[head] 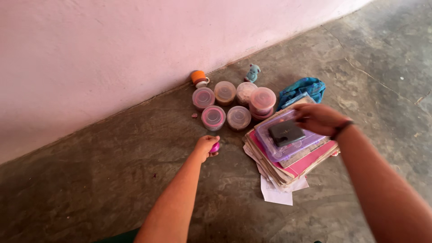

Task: The person cleans a framed photograph with a cloth, wraps it in plastic, and places it on a shelf. They then arrange mugs and small containers on the shelf, remove items from a lower shelf, and wipe the shelf surface with a cloth.

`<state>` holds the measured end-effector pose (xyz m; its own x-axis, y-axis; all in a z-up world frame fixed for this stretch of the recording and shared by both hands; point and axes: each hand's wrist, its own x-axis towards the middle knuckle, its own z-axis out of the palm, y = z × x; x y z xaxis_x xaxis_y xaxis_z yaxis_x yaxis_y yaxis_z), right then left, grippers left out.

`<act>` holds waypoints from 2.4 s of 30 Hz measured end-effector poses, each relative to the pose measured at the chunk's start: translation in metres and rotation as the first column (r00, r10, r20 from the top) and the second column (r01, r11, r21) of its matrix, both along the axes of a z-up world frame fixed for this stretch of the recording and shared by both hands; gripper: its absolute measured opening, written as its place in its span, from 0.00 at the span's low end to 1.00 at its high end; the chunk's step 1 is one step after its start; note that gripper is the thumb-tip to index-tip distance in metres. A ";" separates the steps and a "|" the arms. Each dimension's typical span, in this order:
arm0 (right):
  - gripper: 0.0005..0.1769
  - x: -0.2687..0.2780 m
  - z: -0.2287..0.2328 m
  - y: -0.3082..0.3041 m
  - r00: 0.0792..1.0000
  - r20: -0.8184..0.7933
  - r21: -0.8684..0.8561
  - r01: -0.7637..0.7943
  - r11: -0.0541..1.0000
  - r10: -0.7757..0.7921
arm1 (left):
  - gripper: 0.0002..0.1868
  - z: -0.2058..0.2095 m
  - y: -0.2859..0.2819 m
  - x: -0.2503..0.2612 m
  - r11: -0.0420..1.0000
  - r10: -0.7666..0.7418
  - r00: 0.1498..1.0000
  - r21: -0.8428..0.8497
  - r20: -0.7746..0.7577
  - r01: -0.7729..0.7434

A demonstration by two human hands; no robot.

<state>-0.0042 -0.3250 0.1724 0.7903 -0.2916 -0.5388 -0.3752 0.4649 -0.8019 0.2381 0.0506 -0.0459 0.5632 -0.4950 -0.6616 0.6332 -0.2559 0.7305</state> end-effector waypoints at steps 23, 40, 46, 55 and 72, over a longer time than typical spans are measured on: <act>0.15 0.116 -0.135 0.263 0.924 -0.305 -0.900 -0.359 0.247 0.232 | 0.19 0.019 0.007 -0.024 0.944 -0.099 0.672 0.283 0.734 -0.170; 0.21 0.129 0.062 0.200 0.984 0.056 -0.960 0.006 0.282 0.171 | 0.41 0.228 -0.131 -0.054 0.715 0.239 0.909 -0.572 -0.341 -0.403; 0.24 0.090 0.102 0.086 0.934 -0.275 -0.930 -0.319 -0.184 -0.226 | 0.37 0.361 -0.151 -0.061 0.977 -0.080 0.489 -0.030 0.869 0.213; 0.38 0.065 0.049 0.024 0.827 -0.433 -0.889 -0.458 0.018 -0.358 | 0.37 0.323 -0.112 0.029 0.671 -0.739 -0.071 0.741 0.671 0.020; 0.43 0.155 -0.123 -0.089 0.464 -0.825 -0.514 -0.853 0.088 -0.323 | 0.40 0.181 -0.160 0.093 0.766 -0.639 0.174 0.640 0.750 0.052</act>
<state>0.1509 -0.4140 0.0495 0.4866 -0.7886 -0.3759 -0.7620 -0.5936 0.2589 0.3312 -0.1091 0.1350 0.7225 -0.6913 -0.0047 -0.6219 -0.6529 0.4324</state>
